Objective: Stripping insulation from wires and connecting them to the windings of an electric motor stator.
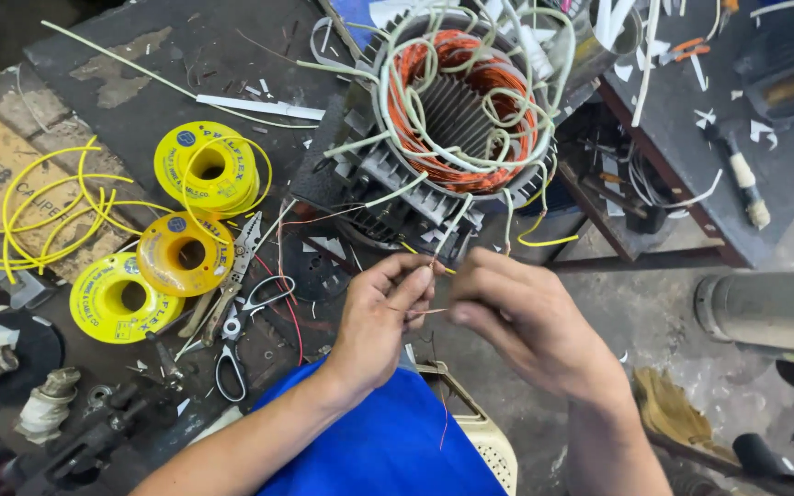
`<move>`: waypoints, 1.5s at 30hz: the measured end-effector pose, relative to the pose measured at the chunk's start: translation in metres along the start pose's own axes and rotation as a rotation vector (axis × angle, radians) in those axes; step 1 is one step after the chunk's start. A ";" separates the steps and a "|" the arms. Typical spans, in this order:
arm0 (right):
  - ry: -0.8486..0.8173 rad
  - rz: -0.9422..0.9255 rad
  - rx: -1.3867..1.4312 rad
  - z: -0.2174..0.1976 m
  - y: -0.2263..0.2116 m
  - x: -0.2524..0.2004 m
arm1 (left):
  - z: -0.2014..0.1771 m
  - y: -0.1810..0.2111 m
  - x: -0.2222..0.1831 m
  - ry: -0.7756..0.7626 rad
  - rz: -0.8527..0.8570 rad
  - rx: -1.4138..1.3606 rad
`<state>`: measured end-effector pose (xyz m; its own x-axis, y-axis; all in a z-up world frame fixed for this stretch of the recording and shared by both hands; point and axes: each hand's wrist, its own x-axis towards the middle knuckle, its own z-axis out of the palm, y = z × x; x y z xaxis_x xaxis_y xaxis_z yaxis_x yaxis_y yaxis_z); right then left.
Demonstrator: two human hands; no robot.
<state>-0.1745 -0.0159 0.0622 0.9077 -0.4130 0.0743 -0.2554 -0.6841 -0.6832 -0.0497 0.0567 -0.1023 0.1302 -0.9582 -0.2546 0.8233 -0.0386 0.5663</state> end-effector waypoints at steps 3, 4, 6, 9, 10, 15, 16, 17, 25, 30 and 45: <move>0.163 0.071 0.198 0.018 0.025 -0.031 | -0.003 0.003 0.003 0.040 -0.094 0.008; 0.303 0.048 0.367 0.028 0.037 -0.042 | -0.001 0.006 0.003 0.021 -0.109 -0.001; 0.439 0.026 0.543 0.050 0.056 -0.057 | -0.001 0.010 0.001 0.008 -0.125 -0.008; 0.574 -0.017 0.946 0.080 0.083 -0.067 | 0.001 0.011 0.002 -0.030 -0.137 -0.084; 0.609 -0.074 0.994 0.087 0.093 -0.070 | 0.003 0.012 0.004 -0.029 -0.155 -0.128; 0.673 -0.162 1.088 0.119 0.120 -0.072 | -0.003 0.013 0.004 -0.037 -0.286 -0.277; 0.679 -0.180 1.100 0.128 0.121 -0.069 | -0.005 0.017 0.005 -0.036 -0.307 -0.275; 0.680 -0.199 1.117 0.135 0.122 -0.065 | -0.007 0.022 0.006 -0.031 -0.324 -0.273; 0.748 -0.196 0.978 0.134 0.103 -0.069 | 0.002 0.045 0.008 -0.003 -0.278 -0.076; 0.718 -0.207 0.865 0.141 0.101 -0.070 | -0.002 0.040 0.009 0.000 -0.299 -0.134; 0.651 0.086 0.942 0.220 0.126 0.002 | 0.010 0.024 -0.001 0.083 -0.457 -0.553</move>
<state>-0.1311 0.0293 -0.1830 0.4853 -0.8567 0.1750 0.2913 -0.0303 -0.9561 -0.0356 0.0541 -0.0810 -0.2710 -0.8548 -0.4425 0.9616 -0.2609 -0.0850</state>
